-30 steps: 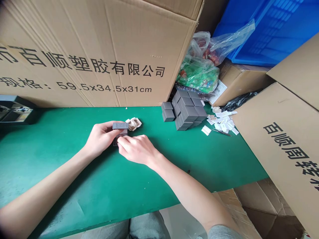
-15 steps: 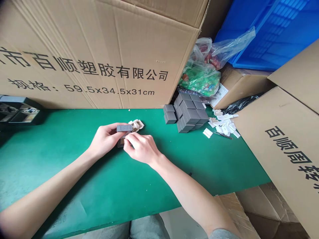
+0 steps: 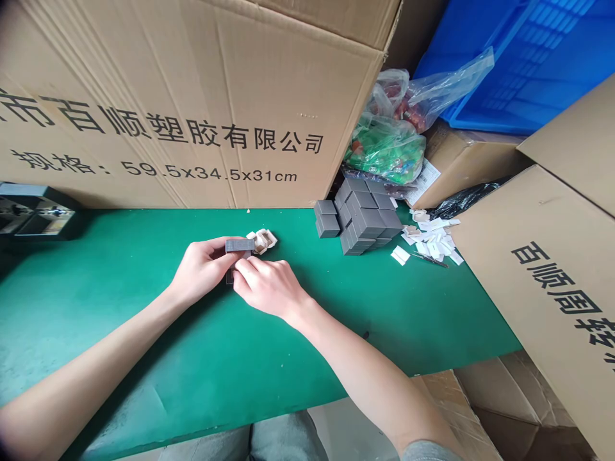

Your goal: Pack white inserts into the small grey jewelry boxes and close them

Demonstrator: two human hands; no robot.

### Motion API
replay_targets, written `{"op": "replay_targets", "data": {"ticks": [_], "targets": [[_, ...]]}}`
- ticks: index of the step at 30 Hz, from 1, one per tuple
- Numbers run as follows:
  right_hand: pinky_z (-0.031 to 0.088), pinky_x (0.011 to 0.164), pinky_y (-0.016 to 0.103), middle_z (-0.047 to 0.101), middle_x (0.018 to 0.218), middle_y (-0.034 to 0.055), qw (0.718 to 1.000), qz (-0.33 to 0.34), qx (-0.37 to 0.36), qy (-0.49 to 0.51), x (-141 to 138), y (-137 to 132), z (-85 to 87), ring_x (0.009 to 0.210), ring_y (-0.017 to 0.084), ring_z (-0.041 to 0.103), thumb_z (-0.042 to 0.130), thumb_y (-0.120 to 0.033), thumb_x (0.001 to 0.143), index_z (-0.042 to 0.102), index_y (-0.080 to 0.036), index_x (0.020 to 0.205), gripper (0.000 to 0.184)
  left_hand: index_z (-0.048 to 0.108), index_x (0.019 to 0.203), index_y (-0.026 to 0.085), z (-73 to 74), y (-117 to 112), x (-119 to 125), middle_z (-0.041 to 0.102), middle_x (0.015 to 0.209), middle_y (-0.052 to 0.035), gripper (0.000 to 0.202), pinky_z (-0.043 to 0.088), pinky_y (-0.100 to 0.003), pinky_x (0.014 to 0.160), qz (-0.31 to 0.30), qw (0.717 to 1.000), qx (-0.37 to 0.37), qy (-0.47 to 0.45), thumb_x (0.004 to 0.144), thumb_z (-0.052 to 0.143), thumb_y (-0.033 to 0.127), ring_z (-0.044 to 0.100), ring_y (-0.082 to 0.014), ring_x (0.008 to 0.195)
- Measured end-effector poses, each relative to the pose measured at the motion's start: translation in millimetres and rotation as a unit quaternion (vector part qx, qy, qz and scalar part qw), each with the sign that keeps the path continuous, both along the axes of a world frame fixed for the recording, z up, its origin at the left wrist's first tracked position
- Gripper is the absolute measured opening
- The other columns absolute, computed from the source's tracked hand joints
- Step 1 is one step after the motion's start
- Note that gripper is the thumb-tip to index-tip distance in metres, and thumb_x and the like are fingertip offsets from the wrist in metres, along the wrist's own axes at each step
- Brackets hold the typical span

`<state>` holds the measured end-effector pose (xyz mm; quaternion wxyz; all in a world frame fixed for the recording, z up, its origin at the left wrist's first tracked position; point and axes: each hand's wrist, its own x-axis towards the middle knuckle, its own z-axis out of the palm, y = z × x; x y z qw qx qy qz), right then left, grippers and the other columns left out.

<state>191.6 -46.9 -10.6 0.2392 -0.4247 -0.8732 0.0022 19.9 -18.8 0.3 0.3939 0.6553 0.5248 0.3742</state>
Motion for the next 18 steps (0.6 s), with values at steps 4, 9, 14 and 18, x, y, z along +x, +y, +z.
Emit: {"op": "replay_targets", "data": {"ticks": [4,9,14,18], "targets": [[0.035,0.052,0.027,0.075,0.087,0.0004,1.0,0.0,-0.015,-0.005,0.6,-1.4,-0.2,0.067,0.013,0.07,0.04,-0.026,0.106,0.062,-0.019,0.093,0.027,0.079,0.109,0.016,-1.4,0.4,-1.6,0.074,0.078,-0.0015,0.036,0.047,-0.026,0.06,-0.004,1.0,0.0,0.008,0.084,0.059,0.032,0.063,-0.0187,0.066],[0.041,0.054,0.026,0.076,0.091,0.0022,1.0,0.007,-0.003,0.004,1.2,-1.6,-1.6,0.071,0.013,0.071,0.041,-0.026,0.104,0.065,-0.019,0.099,0.025,0.079,0.108,0.018,-2.8,0.8,-3.0,0.075,0.082,-0.0011,0.033,0.048,-0.025,0.061,-0.001,1.0,0.018,0.02,0.085,0.058,0.031,0.063,-0.0183,0.067],[0.049,0.065,0.025,0.078,0.088,0.0018,0.999,0.028,0.022,0.02,-0.4,1.4,-5.4,0.075,0.013,0.073,0.045,-0.021,0.102,0.065,-0.02,0.093,0.022,0.079,0.108,0.017,-2.2,1.7,-2.5,0.08,0.096,-0.0039,0.033,0.051,-0.028,0.073,-0.01,1.0,0.026,0.01,0.085,0.059,0.03,0.069,-0.0223,0.08],[0.047,0.063,0.025,0.077,0.085,0.001,1.0,0.025,0.004,0.014,-0.8,1.2,-6.3,0.073,0.014,0.072,0.045,-0.023,0.103,0.064,-0.02,0.09,0.024,0.08,0.106,0.018,-3.1,2.9,-3.0,0.08,0.098,-0.0035,0.03,0.051,-0.03,0.08,-0.012,1.0,0.027,0.006,0.086,0.06,0.03,0.071,-0.0239,0.088]]}}
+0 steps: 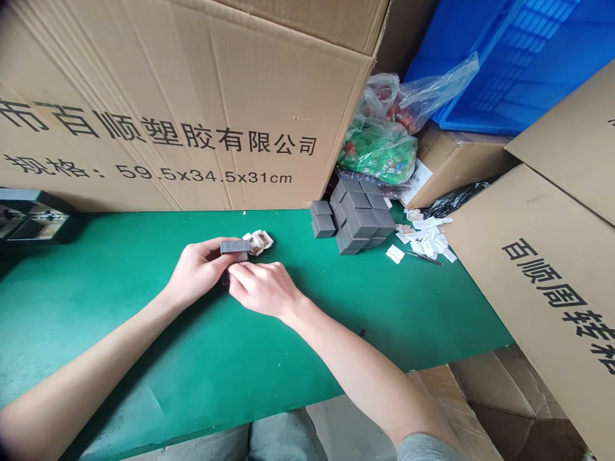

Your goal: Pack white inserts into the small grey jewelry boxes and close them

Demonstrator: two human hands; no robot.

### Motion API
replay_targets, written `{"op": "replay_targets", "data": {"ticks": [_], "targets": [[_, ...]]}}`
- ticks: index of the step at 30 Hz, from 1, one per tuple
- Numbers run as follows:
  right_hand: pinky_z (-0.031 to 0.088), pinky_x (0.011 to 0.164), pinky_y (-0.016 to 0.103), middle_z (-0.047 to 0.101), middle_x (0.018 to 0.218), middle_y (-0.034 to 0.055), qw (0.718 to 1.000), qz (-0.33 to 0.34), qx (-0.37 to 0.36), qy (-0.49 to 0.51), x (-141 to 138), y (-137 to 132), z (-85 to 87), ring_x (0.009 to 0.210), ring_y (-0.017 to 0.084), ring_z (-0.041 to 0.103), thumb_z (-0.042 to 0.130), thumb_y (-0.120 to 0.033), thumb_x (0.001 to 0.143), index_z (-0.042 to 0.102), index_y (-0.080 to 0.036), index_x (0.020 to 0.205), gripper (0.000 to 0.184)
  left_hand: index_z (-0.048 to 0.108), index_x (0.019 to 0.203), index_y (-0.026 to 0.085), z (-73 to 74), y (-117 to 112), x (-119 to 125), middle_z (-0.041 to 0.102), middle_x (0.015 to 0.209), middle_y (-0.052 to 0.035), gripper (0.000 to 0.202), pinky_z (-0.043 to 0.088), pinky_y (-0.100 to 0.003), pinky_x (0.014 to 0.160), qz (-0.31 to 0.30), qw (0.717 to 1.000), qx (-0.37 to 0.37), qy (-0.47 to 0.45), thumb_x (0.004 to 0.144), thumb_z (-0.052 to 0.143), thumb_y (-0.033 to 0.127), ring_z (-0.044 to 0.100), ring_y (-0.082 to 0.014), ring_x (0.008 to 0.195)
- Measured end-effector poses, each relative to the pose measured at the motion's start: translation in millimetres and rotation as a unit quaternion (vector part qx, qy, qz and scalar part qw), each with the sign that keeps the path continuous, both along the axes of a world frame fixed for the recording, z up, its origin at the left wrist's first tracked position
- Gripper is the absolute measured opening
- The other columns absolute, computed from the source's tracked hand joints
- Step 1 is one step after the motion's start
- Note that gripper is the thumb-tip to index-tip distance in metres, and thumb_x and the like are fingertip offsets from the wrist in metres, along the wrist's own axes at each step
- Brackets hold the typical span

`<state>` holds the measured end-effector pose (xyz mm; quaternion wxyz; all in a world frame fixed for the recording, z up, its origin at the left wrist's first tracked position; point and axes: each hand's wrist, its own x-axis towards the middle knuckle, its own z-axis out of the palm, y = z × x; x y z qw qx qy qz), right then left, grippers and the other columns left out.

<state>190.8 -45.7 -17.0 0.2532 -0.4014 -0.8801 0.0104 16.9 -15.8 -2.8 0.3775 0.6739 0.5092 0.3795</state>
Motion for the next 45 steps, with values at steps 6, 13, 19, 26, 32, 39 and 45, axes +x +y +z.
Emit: {"op": "replay_targets", "data": {"ticks": [6,13,19,26,32,39,45], "targets": [[0.044,0.061,0.025,0.077,0.092,0.0012,1.0,0.022,-0.015,-0.009,0.8,-0.6,0.9,0.074,0.013,0.07,0.042,-0.022,0.104,0.064,-0.02,0.097,0.022,0.079,0.103,0.019,-0.5,-0.8,-0.9,0.079,0.093,-0.0018,0.028,0.05,-0.028,0.072,0.001,1.0,-0.008,0.004,0.086,0.06,0.03,0.069,-0.0218,0.082],[0.043,0.061,0.028,0.076,0.087,0.0004,0.999,0.053,-0.001,0.0,0.1,0.6,1.3,0.074,0.014,0.069,0.043,-0.019,0.102,0.06,-0.02,0.09,0.021,0.079,0.1,0.018,1.0,-2.3,0.3,0.078,0.09,-0.0018,0.028,0.049,-0.028,0.07,-0.002,1.0,0.0,0.012,0.084,0.058,0.028,0.068,-0.0213,0.078],[0.041,0.061,0.029,0.074,0.086,0.0009,0.998,0.06,0.008,-0.023,-1.2,-0.3,2.1,0.073,0.014,0.068,0.043,-0.017,0.103,0.056,-0.02,0.087,0.021,0.08,0.101,0.017,1.8,-2.4,0.3,0.078,0.09,-0.0024,0.029,0.049,-0.029,0.072,-0.005,1.0,0.004,-0.005,0.083,0.058,0.025,0.068,-0.0217,0.081],[0.045,0.064,0.029,0.074,0.087,0.0012,0.997,0.068,0.01,-0.04,-1.5,0.0,0.1,0.076,0.014,0.069,0.043,-0.018,0.104,0.058,-0.02,0.089,0.022,0.079,0.097,0.017,3.1,-2.6,2.5,0.078,0.089,-0.0022,0.025,0.051,-0.029,0.073,-0.008,0.999,-0.001,-0.034,0.083,0.06,0.022,0.069,-0.0215,0.082],[0.048,0.066,0.029,0.077,0.089,0.001,0.998,0.066,0.018,-0.009,0.2,0.5,-2.4,0.081,0.015,0.072,0.044,-0.02,0.103,0.064,-0.02,0.092,0.022,0.079,0.106,0.018,5.3,-2.5,4.4,0.08,0.094,-0.0026,0.031,0.052,-0.028,0.071,0.015,0.999,-0.03,-0.038,0.079,0.065,0.025,0.071,-0.0218,0.081],[0.05,0.07,0.029,0.079,0.096,0.0019,0.997,0.076,-0.002,0.008,1.2,1.0,-2.5,0.084,0.016,0.073,0.045,-0.022,0.103,0.067,-0.02,0.098,0.023,0.081,0.098,0.016,6.9,-0.6,1.7,0.079,0.091,-0.0051,0.026,0.051,-0.028,0.065,0.002,0.995,-0.067,-0.079,0.078,0.071,0.03,0.069,-0.0209,0.075],[0.044,0.064,0.028,0.077,0.09,0.0008,0.997,0.075,-0.026,0.012,1.2,0.8,0.6,0.076,0.013,0.069,0.042,-0.022,0.105,0.064,-0.02,0.091,0.026,0.083,0.092,0.017,7.9,2.0,0.5,0.078,0.081,-0.0042,0.026,0.049,-0.026,0.058,0.024,0.991,-0.091,-0.095,0.072,0.077,0.033,0.064,-0.0189,0.068]]}}
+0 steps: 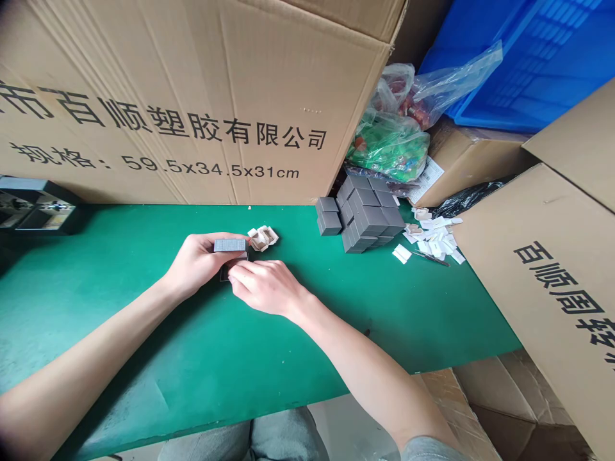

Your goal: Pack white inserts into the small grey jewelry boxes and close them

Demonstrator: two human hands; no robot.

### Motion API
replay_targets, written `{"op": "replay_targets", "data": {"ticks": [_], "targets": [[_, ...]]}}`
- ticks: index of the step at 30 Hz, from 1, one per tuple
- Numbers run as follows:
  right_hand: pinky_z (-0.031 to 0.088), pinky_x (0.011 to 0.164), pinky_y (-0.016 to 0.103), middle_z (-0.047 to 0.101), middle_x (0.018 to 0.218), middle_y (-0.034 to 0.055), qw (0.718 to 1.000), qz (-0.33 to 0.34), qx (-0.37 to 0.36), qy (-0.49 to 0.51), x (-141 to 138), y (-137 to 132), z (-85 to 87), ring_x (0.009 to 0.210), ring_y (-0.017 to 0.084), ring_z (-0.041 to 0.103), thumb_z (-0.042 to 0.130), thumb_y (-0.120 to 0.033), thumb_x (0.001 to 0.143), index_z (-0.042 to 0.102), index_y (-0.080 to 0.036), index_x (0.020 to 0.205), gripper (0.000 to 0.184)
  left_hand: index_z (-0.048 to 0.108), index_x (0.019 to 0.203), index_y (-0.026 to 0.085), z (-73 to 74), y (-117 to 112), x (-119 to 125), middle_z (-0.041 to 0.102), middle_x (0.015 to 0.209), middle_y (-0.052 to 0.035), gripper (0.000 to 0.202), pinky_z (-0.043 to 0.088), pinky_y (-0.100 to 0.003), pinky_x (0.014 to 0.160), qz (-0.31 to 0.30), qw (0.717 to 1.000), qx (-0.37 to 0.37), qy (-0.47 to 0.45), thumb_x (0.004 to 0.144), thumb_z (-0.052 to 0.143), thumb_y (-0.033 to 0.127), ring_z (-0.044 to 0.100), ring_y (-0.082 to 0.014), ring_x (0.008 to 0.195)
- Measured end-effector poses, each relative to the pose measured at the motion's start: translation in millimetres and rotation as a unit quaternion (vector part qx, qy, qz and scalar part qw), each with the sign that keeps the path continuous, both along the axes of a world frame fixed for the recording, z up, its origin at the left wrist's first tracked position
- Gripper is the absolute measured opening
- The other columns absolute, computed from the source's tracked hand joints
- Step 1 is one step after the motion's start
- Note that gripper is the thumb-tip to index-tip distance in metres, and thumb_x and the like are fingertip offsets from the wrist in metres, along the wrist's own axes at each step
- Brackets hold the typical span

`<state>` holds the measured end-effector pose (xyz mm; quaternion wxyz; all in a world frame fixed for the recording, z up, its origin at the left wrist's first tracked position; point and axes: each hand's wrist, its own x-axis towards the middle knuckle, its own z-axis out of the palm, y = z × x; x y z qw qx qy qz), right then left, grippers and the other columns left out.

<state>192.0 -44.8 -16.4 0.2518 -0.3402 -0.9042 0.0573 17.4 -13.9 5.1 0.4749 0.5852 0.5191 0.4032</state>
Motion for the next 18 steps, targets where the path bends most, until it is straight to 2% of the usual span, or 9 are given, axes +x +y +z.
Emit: {"op": "replay_targets", "data": {"ticks": [4,9,12,15,18], "targets": [[0.042,0.06,0.027,0.076,0.084,-0.0005,1.0,-0.001,0.0,0.006,0.4,-0.1,1.1,0.068,0.012,0.068,0.044,-0.021,0.104,0.063,-0.02,0.087,0.026,0.083,0.088,0.017,0.6,-0.8,0.1,0.075,0.077,-0.0031,0.024,0.048,-0.026,0.056,0.0,1.0,-0.007,0.0,0.071,0.078,0.033,0.061,-0.0174,0.065],[0.048,0.068,0.026,0.08,0.09,-0.0002,0.998,-0.007,0.035,0.05,2.6,1.9,-1.8,0.076,0.013,0.073,0.049,-0.022,0.1,0.065,-0.021,0.086,0.022,0.081,0.086,0.016,3.6,-2.8,0.8,0.067,0.067,-0.0003,0.021,0.043,-0.024,0.05,-0.007,0.999,-0.032,-0.015,0.073,0.078,0.032,0.053,-0.0134,0.057],[0.048,0.066,0.026,0.079,0.086,-0.0004,0.996,-0.02,0.054,0.063,4.0,3.3,-3.5,0.073,0.013,0.073,0.048,-0.023,0.101,0.064,-0.02,0.081,0.026,0.079,0.087,0.015,4.4,-3.5,1.3,0.063,0.063,0.001,0.022,0.042,-0.023,0.049,-0.018,0.999,-0.038,-0.028,0.074,0.078,0.032,0.05,-0.012,0.055],[0.046,0.064,0.026,0.077,0.08,-0.0006,0.996,-0.021,0.059,0.066,4.3,4.5,-4.7,0.069,0.013,0.07,0.047,-0.024,0.101,0.062,-0.02,0.078,0.028,0.078,0.089,0.014,2.3,-3.2,0.4,0.062,0.064,0.0011,0.023,0.042,-0.023,0.049,-0.026,0.999,-0.036,-0.02,0.076,0.077,0.034,0.05,-0.0119,0.055],[0.045,0.066,0.024,0.075,0.08,0.0001,0.995,-0.033,0.035,0.083,4.3,5.7,-5.5,0.068,0.011,0.067,0.046,-0.024,0.102,0.061,-0.02,0.078,0.029,0.078,0.091,0.015,-1.0,-0.4,-3.3,0.068,0.072,-0.0007,0.026,0.045,-0.024,0.054,-0.05,0.999,-0.015,0.003,0.08,0.075,0.038,0.055,-0.0137,0.06]]}}
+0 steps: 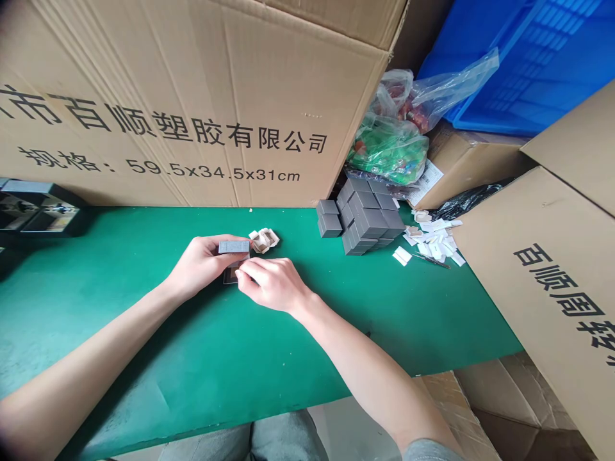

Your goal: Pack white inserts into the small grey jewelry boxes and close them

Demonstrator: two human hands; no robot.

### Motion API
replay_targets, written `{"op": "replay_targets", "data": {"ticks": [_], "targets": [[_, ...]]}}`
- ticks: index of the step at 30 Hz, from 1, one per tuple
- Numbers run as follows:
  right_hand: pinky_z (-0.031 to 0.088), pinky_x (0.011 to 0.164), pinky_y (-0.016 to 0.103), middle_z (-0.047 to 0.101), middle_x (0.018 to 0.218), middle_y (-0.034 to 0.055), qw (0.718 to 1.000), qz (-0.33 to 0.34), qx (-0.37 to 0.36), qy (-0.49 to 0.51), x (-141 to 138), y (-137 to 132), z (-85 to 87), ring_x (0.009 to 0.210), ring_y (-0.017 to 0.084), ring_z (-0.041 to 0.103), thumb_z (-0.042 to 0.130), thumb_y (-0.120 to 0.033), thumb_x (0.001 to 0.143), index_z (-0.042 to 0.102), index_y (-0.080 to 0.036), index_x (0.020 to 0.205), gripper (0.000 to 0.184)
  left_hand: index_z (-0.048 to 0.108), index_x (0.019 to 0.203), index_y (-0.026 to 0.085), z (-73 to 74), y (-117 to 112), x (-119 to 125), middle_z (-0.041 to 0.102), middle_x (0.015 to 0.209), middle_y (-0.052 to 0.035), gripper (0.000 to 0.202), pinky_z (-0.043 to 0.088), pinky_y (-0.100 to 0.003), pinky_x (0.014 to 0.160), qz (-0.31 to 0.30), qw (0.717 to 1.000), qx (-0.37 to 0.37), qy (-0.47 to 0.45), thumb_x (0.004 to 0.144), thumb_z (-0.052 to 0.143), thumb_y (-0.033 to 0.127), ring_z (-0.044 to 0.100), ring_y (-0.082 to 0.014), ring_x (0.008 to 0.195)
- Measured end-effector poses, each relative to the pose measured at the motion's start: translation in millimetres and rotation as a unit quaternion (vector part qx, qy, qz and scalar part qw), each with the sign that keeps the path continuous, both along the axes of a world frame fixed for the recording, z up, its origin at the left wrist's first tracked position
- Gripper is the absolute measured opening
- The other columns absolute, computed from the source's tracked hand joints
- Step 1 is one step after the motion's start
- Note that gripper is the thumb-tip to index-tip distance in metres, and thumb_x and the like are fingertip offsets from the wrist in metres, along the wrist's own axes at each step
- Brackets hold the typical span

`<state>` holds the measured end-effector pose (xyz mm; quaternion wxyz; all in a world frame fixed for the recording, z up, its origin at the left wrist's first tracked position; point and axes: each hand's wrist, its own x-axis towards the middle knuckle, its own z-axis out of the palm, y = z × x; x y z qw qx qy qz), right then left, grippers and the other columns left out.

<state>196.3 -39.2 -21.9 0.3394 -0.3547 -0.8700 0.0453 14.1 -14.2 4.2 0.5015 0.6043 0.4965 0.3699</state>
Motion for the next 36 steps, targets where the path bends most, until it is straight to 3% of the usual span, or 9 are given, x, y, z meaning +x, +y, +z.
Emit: {"op": "replay_targets", "data": {"ticks": [6,10,14,19,22,29,36], "targets": [[0.044,0.059,0.023,0.07,0.079,0.0019,0.99,-0.032,-0.093,0.103,3.8,0.6,3.3,0.06,0.01,0.057,0.045,-0.031,0.103,0.062,-0.021,0.08,0.031,0.076,0.113,0.019,-3.6,10.5,-11.6,0.078,0.102,-0.006,0.04,0.056,-0.03,0.079,-0.098,0.995,0.035,-0.008,0.083,0.075,0.046,0.07,-0.0242,0.091],[0.041,0.054,0.026,0.059,0.061,-0.0002,0.966,-0.112,-0.111,0.207,10.7,3.9,6.4,0.054,0.011,0.051,0.046,-0.037,0.102,0.058,-0.021,0.07,0.038,0.075,0.115,0.019,-7.1,12.9,-14.4,0.079,0.107,-0.0071,0.046,0.057,-0.035,0.086,-0.09,0.995,0.029,-0.009,0.08,0.078,0.048,0.072,-0.0277,0.097],[0.048,0.063,0.029,0.066,0.072,0.0034,0.952,-0.192,-0.087,0.224,20.3,14.0,5.0,0.065,0.016,0.059,0.046,-0.037,0.103,0.062,-0.021,0.077,0.035,0.075,0.111,0.018,-6.4,13.1,-13.6,0.08,0.104,-0.0071,0.044,0.058,-0.035,0.086,-0.06,0.998,0.027,-0.021,0.078,0.08,0.046,0.074,-0.0267,0.094],[0.051,0.097,0.039,0.072,0.115,0.0099,0.98,-0.153,-0.012,0.125,24.2,23.4,-0.6,0.11,0.024,0.063,0.05,-0.027,0.102,0.072,-0.021,0.11,0.024,0.077,0.108,0.017,-1.9,17.9,-15.8,0.08,0.109,-0.0078,0.043,0.057,-0.035,0.093,0.034,0.995,-0.006,-0.09,0.072,0.086,0.039,0.074,-0.0264,0.101],[0.048,0.103,0.043,0.068,0.128,0.0102,0.988,-0.144,-0.02,0.059,21.4,23.9,-3.8,0.119,0.026,0.058,0.049,-0.027,0.104,0.068,-0.022,0.125,0.029,0.077,0.109,0.016,-2.5,21.3,-17.7,0.08,0.109,-0.0085,0.045,0.057,-0.035,0.094,0.09,0.985,-0.026,-0.147,0.07,0.088,0.034,0.073,-0.0259,0.101],[0.047,0.095,0.045,0.071,0.118,0.0097,0.989,-0.147,-0.031,-0.012,17.9,23.2,-5.5,0.12,0.028,0.056,0.052,-0.03,0.104,0.072,-0.023,0.116,0.025,0.077,0.107,0.014,-3.4,23.9,-20.1,0.08,0.104,-0.0074,0.044,0.055,-0.034,0.097,0.078,0.971,-0.052,-0.221,0.066,0.089,0.026,0.072,-0.0243,0.102],[0.052,0.092,0.041,0.075,0.112,0.0079,0.982,-0.14,-0.047,0.118,22.1,23.0,-1.8,0.104,0.024,0.064,0.059,-0.029,0.101,0.072,-0.022,0.108,0.017,0.078,0.101,0.014,-0.5,24.3,-18.9,0.08,0.106,-0.0093,0.039,0.056,-0.034,0.091,0.074,0.96,-0.071,-0.26,0.065,0.089,0.022,0.073,-0.0249,0.1]]}}
